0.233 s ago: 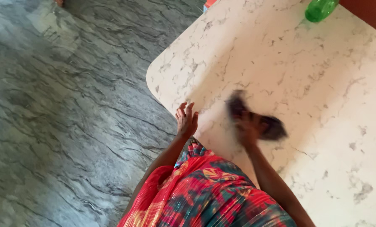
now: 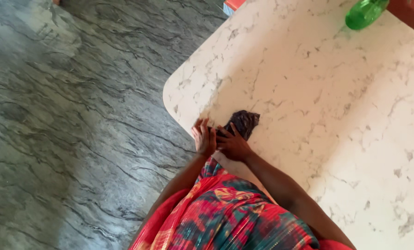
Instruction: The person wipes a white marble-patterned tabletop with a dark cloth. They move the cloth across the surface in various directions, covering the entire area. A green spray bottle is visible on the table.
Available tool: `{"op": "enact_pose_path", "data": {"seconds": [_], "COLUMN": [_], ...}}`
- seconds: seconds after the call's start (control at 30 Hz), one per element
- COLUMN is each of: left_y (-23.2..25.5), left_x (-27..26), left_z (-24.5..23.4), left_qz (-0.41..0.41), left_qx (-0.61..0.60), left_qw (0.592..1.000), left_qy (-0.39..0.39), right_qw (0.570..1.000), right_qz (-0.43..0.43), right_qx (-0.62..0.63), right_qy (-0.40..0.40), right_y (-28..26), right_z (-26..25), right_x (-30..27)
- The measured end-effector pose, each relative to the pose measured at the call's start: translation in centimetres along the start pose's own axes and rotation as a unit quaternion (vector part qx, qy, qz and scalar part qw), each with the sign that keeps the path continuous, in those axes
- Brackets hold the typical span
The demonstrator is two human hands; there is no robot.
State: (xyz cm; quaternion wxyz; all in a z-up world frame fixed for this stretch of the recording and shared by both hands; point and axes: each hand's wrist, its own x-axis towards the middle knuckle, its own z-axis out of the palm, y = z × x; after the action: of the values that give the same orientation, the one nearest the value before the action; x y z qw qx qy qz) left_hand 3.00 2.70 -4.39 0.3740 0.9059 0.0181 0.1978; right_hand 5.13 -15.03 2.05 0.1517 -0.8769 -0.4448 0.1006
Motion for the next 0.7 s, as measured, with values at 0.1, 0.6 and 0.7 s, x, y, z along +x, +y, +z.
{"op": "enact_pose_path", "data": {"seconds": [0.1, 0.6, 0.7], "left_y": [0.0, 1.3, 0.8], "left_x": [-0.5, 0.0, -0.1], "left_z": [0.2, -0.9, -0.2], "left_qz": [0.000, 0.046, 0.054], "left_qx": [0.001, 0.064, 0.078], "left_qw": [1.000, 0.997, 0.996], "left_qy": [-0.007, -0.010, -0.001], "right_qw": [0.997, 0.784, 0.654], "right_qz": [-0.067, 0.417, 0.507], "right_qx": [0.025, -0.383, -0.507], "right_qy": [0.034, 0.257, 0.243], "right_y": [4.4, 27.0, 24.9], "right_z": [0.8, -8.1, -8.4], "right_x": [3.0, -17.0, -24.5]}}
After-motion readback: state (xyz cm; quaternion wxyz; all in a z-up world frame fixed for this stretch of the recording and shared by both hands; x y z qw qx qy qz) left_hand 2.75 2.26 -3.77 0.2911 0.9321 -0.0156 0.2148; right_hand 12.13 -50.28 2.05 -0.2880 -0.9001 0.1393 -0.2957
